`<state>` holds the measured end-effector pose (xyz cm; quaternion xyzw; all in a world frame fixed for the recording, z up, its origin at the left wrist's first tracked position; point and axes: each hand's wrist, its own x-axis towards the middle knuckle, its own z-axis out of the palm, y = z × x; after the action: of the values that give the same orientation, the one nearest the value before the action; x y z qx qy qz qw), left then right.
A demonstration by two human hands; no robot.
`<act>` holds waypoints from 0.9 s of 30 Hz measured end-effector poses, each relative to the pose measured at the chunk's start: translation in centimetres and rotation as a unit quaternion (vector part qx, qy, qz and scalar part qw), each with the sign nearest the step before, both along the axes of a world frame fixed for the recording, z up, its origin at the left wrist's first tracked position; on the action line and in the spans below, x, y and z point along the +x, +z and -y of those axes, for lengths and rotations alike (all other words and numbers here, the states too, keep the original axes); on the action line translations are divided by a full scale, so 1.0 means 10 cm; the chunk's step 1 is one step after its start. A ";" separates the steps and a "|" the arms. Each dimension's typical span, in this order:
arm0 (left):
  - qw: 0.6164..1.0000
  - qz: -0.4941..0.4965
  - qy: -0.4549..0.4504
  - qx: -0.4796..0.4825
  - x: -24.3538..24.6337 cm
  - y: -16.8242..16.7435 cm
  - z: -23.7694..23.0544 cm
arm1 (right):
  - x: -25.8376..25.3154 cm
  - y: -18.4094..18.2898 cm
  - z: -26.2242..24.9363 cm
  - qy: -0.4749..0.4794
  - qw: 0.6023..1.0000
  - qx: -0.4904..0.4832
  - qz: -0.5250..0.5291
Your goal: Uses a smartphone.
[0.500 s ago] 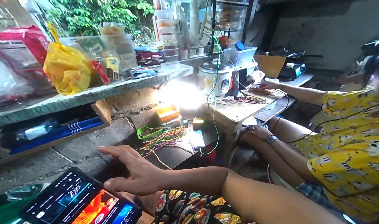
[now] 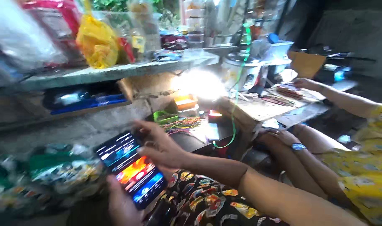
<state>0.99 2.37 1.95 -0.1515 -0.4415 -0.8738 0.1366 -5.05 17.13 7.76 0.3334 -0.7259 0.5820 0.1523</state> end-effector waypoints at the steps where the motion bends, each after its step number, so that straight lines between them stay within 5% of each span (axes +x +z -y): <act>1: 1.000 0.006 0.003 0.000 0.00 0.01 0.00 | -0.01 -0.02 0.00 -0.002 1.000 0.006 0.011; 7: 0.995 0.068 0.068 -0.014 -0.06 -0.12 0.12 | -0.06 -0.17 0.04 0.087 0.992 -0.044 0.085; 27: 0.999 0.008 0.011 0.034 -0.03 0.03 0.09 | -0.04 -0.25 0.07 0.193 0.966 -0.063 0.157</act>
<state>0.72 1.45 2.28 -0.1352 -0.4145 -0.8877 0.1481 -5.47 16.45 5.26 0.3617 -0.6242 0.6900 -0.0583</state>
